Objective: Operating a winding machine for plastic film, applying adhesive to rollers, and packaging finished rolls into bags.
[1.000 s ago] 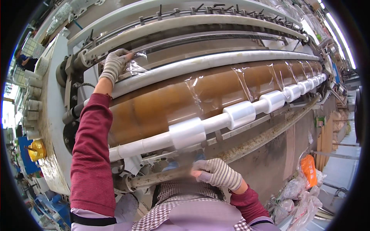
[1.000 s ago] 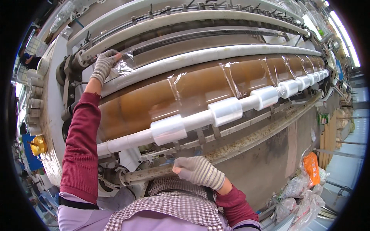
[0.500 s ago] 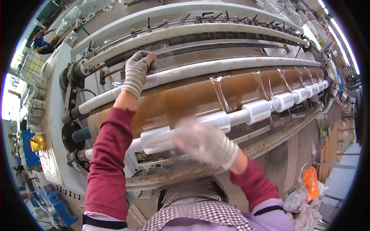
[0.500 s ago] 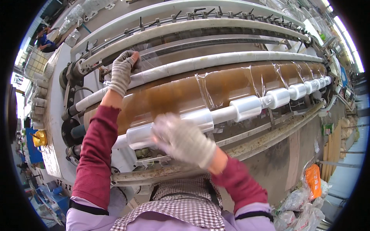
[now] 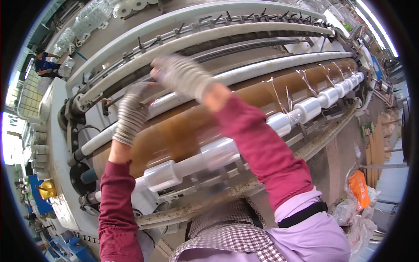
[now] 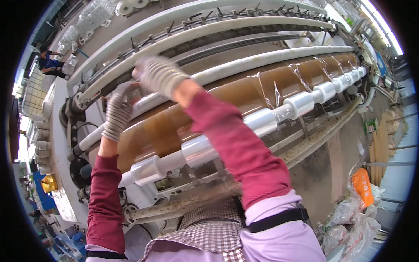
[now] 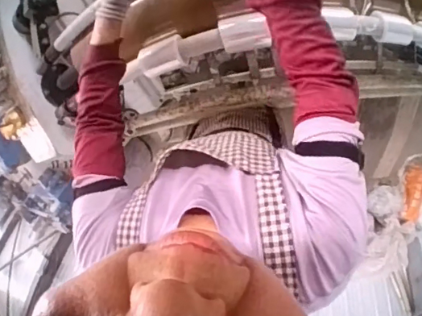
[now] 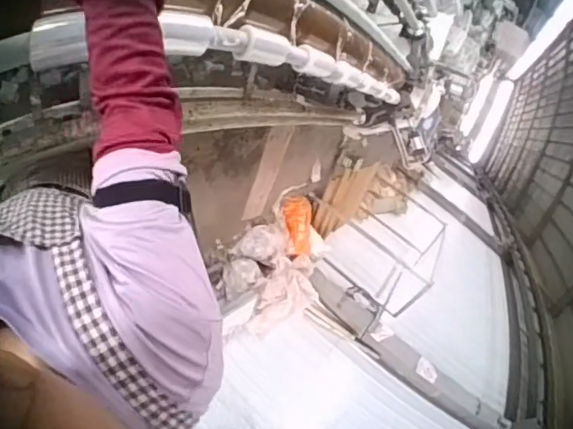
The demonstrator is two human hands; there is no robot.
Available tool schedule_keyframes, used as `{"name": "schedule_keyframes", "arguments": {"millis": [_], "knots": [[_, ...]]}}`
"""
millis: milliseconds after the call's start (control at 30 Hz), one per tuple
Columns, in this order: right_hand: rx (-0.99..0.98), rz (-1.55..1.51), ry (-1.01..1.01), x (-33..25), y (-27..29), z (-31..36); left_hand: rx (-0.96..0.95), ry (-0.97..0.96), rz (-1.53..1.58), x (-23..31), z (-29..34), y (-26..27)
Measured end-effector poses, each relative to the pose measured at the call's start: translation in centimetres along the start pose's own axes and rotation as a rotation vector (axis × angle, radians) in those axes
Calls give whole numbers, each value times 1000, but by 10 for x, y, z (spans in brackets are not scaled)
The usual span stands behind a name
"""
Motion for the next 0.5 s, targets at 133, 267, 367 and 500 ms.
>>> {"name": "schedule_keyframes", "arguments": {"millis": [133, 267, 367, 500], "knots": [[410, -135, -109, 24, 121, 85, -320, -529, -38, 120, -15, -100], [170, 184, -8, 23, 113, 145, -71, 413, 703, 14, -78, -144], [-87, 370, 44, 19, 55, 125, -136, 755, 726, -72, -91, -156], [-556, 489, -322, 73, 17, 71, 321, 614, 431, -52, -83, -117]]}}
Point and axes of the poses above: each hand's wrist, its own z-axis away from the middle knuckle, its own y-axis out of the back of the hand, x = y × z, the point moved 6 cm from there along -z, towards the middle knuckle, and after that the axes turned 2 degrees about y, right-handed, at the moved point
